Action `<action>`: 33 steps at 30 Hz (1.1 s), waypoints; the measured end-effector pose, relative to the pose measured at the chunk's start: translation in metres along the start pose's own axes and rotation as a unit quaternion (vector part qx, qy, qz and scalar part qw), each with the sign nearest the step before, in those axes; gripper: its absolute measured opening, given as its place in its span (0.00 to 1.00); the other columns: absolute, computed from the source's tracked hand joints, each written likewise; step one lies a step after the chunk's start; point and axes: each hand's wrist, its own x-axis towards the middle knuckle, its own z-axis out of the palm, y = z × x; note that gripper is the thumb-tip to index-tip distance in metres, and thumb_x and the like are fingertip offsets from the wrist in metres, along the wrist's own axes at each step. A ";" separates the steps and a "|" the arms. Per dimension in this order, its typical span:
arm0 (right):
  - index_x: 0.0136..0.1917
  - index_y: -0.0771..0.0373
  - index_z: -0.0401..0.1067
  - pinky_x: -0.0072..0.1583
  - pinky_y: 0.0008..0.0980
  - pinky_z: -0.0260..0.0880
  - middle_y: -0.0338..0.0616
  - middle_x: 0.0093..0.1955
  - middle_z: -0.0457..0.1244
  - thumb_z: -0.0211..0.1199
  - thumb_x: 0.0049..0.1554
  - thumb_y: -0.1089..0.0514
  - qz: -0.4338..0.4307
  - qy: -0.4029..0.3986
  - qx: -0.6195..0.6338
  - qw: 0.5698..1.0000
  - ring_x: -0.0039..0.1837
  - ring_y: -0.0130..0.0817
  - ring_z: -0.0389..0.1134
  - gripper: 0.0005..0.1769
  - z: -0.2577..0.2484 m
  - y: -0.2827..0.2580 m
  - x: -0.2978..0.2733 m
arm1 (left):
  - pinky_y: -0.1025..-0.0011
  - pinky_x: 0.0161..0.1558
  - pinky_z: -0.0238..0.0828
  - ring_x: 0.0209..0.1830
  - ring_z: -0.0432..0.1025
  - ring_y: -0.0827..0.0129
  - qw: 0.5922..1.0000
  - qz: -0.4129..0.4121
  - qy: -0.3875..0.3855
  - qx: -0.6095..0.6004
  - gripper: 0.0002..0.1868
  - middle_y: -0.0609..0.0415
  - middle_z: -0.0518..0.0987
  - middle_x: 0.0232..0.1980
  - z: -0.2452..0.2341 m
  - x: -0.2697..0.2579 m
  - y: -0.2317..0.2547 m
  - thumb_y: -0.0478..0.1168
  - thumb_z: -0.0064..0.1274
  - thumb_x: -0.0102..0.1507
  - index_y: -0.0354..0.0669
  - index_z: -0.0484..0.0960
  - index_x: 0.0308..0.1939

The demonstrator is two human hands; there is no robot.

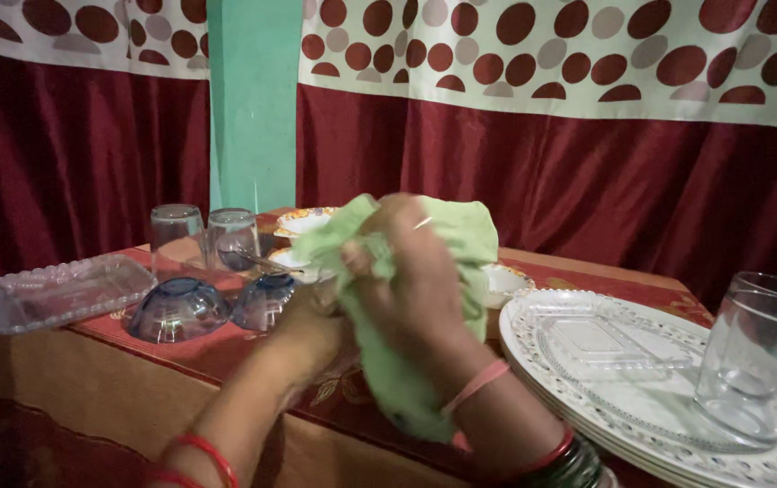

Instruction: The person wipes a clear glass serving dish with a green cloth on a table. They rotate the dish to wipe different sides and edges, then place it back on the table among other glassware.

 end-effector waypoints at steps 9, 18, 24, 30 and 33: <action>0.45 0.64 0.74 0.47 0.42 0.70 0.51 0.47 0.66 0.70 0.59 0.57 0.208 0.100 -0.065 0.971 0.46 0.45 0.70 0.09 0.007 0.010 0.004 | 0.84 0.43 0.75 0.44 0.78 0.84 0.979 0.075 0.000 -0.190 0.24 0.60 0.84 0.51 0.004 0.013 -0.040 0.25 0.46 0.60 0.41 0.82 0.59; 0.45 0.61 0.75 0.41 0.36 0.72 0.49 0.49 0.66 0.70 0.58 0.58 0.179 0.070 -0.105 0.976 0.46 0.41 0.70 0.06 0.007 0.017 0.006 | 0.83 0.45 0.76 0.44 0.78 0.85 0.982 0.109 0.004 -0.156 0.22 0.63 0.85 0.50 0.000 0.013 -0.033 0.24 0.46 0.61 0.42 0.82 0.56; 0.43 0.62 0.72 0.45 0.37 0.72 0.49 0.49 0.65 0.70 0.56 0.56 0.012 0.036 -0.004 0.999 0.46 0.39 0.70 0.10 0.011 -0.005 -0.012 | 0.68 0.29 0.63 0.32 0.69 0.68 0.997 0.053 0.022 -0.049 0.17 0.51 0.83 0.41 -0.001 0.012 -0.033 0.28 0.50 0.68 0.36 0.86 0.59; 0.44 0.62 0.72 0.46 0.43 0.70 0.49 0.48 0.65 0.72 0.59 0.58 0.111 0.087 -0.106 0.984 0.47 0.44 0.69 0.09 0.005 0.012 -0.002 | 0.78 0.41 0.75 0.41 0.76 0.80 0.986 0.050 -0.013 -0.161 0.22 0.61 0.84 0.46 -0.001 0.014 -0.036 0.24 0.46 0.61 0.42 0.82 0.57; 0.46 0.64 0.71 0.46 0.39 0.72 0.51 0.51 0.64 0.70 0.63 0.57 0.150 0.074 -0.088 0.982 0.48 0.44 0.70 0.11 -0.001 0.011 0.000 | 0.76 0.46 0.75 0.45 0.78 0.76 0.979 0.034 -0.032 -0.197 0.24 0.58 0.84 0.49 0.003 0.015 -0.036 0.22 0.44 0.60 0.38 0.80 0.58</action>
